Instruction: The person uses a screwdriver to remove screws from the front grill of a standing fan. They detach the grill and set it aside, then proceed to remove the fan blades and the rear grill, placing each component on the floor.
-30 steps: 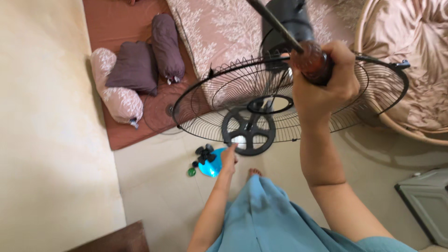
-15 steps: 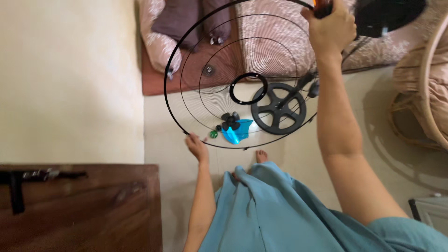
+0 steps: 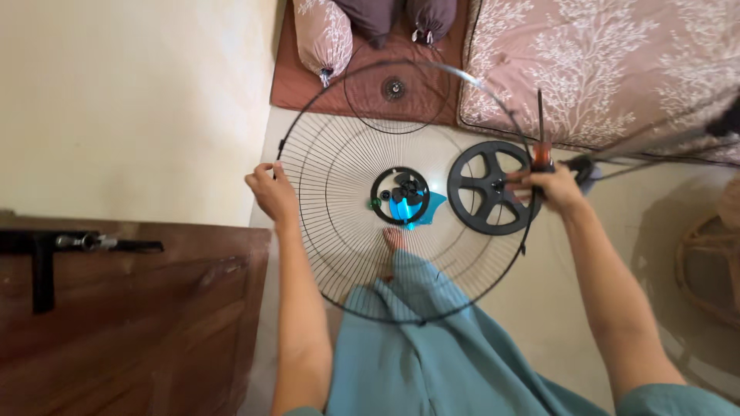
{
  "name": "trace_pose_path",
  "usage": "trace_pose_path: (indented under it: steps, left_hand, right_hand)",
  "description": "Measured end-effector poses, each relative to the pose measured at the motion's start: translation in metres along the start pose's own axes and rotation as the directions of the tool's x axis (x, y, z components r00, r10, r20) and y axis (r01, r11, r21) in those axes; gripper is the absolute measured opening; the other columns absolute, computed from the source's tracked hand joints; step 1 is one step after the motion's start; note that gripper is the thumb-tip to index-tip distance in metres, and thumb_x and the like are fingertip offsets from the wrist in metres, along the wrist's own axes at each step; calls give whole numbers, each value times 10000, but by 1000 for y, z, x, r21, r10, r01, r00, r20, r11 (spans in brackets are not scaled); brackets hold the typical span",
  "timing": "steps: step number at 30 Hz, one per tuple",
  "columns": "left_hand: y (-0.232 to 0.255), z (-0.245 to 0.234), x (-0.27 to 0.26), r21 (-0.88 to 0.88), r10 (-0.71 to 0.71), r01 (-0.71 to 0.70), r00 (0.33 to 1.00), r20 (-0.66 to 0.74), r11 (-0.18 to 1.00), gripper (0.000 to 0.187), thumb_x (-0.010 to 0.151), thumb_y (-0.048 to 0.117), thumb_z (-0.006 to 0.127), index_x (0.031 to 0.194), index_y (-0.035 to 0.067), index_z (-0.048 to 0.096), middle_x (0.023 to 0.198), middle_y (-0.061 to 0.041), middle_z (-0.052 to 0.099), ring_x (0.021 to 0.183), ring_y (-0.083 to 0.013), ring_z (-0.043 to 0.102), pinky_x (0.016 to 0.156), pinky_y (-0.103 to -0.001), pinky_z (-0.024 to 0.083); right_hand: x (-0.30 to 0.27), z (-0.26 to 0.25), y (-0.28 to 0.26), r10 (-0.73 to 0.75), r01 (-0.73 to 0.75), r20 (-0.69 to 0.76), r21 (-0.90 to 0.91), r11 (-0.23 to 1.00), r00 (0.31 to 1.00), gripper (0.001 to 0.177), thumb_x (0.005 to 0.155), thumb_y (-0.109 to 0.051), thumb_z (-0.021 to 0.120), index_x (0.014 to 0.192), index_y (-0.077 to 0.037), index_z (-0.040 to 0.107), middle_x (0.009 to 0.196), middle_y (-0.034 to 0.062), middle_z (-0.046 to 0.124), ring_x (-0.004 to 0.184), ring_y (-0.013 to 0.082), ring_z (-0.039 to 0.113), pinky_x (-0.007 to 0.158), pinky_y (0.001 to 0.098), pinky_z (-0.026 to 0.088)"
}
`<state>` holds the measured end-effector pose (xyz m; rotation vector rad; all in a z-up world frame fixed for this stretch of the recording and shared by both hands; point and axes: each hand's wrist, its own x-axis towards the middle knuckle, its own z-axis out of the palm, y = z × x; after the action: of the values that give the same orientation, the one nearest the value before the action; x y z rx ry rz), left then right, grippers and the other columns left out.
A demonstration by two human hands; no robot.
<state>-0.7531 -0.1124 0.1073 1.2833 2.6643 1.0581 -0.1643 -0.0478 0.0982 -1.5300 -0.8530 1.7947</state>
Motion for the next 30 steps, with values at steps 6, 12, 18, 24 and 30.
trace_pose_path:
  steps: [6, 12, 18, 24, 30]
  left_hand:
    - [76, 94, -22, -149, 8, 9, 994, 111, 989, 186, 1059, 111, 476, 1100, 52, 647, 1040, -170, 639, 1021, -363, 609, 934, -469, 470]
    - [77, 203, -82, -398, -39, 262, 871, 489, 879, 182, 1049, 87, 431, 1191, -4, 500, 1338, -306, 609, 1274, -479, 555, 1038, -483, 443]
    - [10, 272, -144, -340, -237, 678, 608, 758, 652, 161, 1086, 140, 439, 1193, 32, 384, 958, -181, 562, 769, -191, 544, 718, -352, 519]
    - [-55, 342, -172, -208, -412, 769, 525, 745, 604, 92, 1037, 79, 445, 1107, 40, 400, 903, -116, 679, 599, -137, 519, 588, -281, 480]
    - [-98, 408, -186, -197, -498, 863, 440, 747, 466, 85, 1041, 97, 451, 1098, 35, 435, 909, -95, 684, 617, -137, 571, 602, -275, 499]
  right_hand:
    - [100, 12, 86, 226, -204, -71, 235, 950, 971, 531, 828, 54, 561, 1339, 70, 419, 1161, 295, 674, 960, 481, 711, 732, 543, 623]
    - [230, 76, 163, 345, -213, -216, 469, 857, 913, 288, 889, 22, 633, 1157, 81, 545, 1100, 246, 650, 953, 439, 688, 732, 551, 634]
    - [384, 127, 247, 367, -61, -368, 630, 774, 854, 247, 884, 47, 603, 1112, 62, 510, 1140, 239, 681, 988, 424, 735, 767, 522, 623]
    - [551, 141, 339, 314, 131, -414, 757, 640, 854, 447, 845, 62, 602, 1250, -33, 437, 1212, 214, 616, 1064, 451, 672, 854, 598, 593]
    - [686, 134, 420, 267, 193, -391, 812, 550, 881, 279, 892, 29, 666, 1144, 3, 551, 1098, 126, 636, 1040, 346, 677, 926, 567, 590]
